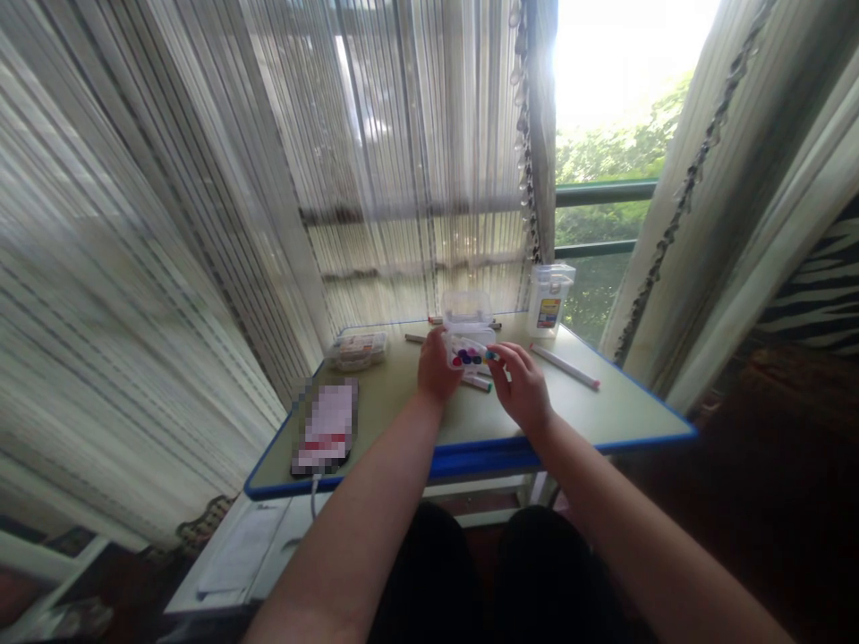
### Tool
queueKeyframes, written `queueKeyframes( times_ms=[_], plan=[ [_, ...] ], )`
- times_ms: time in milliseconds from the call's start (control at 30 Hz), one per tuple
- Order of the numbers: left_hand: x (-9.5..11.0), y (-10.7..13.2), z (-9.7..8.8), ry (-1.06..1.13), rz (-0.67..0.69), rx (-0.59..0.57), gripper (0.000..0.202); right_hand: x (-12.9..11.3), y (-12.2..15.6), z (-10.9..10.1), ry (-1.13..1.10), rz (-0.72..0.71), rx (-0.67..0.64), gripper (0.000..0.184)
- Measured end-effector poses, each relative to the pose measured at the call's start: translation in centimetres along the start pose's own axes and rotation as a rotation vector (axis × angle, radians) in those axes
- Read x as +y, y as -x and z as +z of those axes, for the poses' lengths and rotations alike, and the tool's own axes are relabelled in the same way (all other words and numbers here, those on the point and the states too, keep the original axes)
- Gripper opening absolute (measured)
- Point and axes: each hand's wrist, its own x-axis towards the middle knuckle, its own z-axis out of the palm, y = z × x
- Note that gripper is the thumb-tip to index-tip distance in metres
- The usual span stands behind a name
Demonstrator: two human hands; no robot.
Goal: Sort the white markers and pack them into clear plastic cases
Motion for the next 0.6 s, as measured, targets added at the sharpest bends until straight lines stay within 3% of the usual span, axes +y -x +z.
queueKeyframes(
  times_ms=[200, 600],
  plan=[
    [0.14, 0.05, -0.07, -0.073, -0.023, -0.034, 0.045, 0.06, 0.16, -0.31, 0.023, 0.039, 0.073, 0.019],
    [-0.18, -0.01, -0.09, -0.067, -0.071, -0.013, 0.040, -0.21, 0.31, -0.35, -0.030, 0.006, 0.081, 0.017]
  ],
)
